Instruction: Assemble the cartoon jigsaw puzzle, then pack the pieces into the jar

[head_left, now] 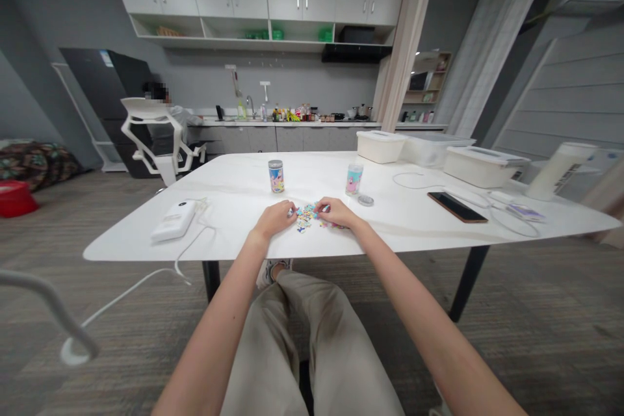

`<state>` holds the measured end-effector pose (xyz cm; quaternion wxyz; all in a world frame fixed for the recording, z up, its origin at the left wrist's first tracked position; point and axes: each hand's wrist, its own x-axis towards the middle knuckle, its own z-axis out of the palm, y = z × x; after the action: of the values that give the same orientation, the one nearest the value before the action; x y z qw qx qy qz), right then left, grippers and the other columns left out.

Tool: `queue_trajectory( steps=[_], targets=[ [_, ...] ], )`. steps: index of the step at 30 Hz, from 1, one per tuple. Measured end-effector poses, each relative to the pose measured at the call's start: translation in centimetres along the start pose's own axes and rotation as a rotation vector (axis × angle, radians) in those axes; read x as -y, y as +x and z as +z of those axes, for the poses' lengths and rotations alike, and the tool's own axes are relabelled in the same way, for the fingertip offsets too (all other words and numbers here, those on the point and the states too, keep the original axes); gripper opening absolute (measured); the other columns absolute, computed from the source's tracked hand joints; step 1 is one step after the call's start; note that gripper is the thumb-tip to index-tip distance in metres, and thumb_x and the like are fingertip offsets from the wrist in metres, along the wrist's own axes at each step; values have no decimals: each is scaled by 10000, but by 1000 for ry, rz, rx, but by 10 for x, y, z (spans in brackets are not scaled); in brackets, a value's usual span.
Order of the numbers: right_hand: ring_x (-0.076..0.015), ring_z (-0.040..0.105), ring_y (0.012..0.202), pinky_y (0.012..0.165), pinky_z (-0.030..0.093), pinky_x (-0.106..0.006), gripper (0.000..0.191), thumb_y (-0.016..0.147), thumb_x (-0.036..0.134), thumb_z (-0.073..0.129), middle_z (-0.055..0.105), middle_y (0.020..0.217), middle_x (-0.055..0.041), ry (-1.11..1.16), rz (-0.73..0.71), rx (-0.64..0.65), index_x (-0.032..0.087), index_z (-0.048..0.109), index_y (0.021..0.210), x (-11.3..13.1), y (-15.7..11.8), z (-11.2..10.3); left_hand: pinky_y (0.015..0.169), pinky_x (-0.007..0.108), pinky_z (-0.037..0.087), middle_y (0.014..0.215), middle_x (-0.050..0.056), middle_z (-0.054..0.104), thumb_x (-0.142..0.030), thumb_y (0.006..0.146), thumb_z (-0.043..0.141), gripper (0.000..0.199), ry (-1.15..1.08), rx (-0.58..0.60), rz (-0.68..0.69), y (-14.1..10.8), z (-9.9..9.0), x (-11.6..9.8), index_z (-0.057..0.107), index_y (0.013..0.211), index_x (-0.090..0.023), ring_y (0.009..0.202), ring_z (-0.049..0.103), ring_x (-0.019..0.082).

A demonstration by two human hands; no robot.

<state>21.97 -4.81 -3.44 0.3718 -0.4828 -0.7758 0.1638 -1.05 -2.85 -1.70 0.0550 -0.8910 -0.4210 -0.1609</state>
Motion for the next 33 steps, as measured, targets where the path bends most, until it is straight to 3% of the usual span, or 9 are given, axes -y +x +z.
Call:
queue_trajectory(
  steps=[13,21,25,29,33],
  targets=[
    [-134,602,783,765,464,-254,176,708,54,621,672,847,-21,-70,-99,71,162,707,819,7,-2,-2,751,278,458,1034,55,693,-308,901,485,190,-2,-47,3,-1,2,1,590,1020,-203,920,647,198],
    [-139,626,789,775,488,-274,247,696,-2,570,676,889,-40,-32,-78,21,147,660,870,5,-1,-1,724,285,464,964,65,691,-283,918,446,197,33,-110,24,-1,0,0,623,940,-200,917,640,206],
    [-134,625,788,764,492,-272,216,717,16,556,654,884,-29,-47,-59,-66,164,636,854,2,-1,-5,831,319,478,1018,82,689,-302,908,469,211,-11,-171,68,0,0,1,634,977,-190,986,629,222],
    [-132,623,789,748,491,-263,231,726,11,501,633,896,-30,-57,-1,-167,166,615,854,-4,-1,-11,997,367,430,1206,106,662,-362,919,443,322,-77,-64,184,4,5,2,647,1083,-175,1158,583,245],
    [-149,611,818,832,475,-300,278,737,-10,426,633,912,-45,-169,94,-302,171,615,830,-12,-2,-15,1146,342,288,1479,89,449,-472,943,339,530,-155,83,239,6,12,4,539,1324,-161,1389,377,224]
  ],
)
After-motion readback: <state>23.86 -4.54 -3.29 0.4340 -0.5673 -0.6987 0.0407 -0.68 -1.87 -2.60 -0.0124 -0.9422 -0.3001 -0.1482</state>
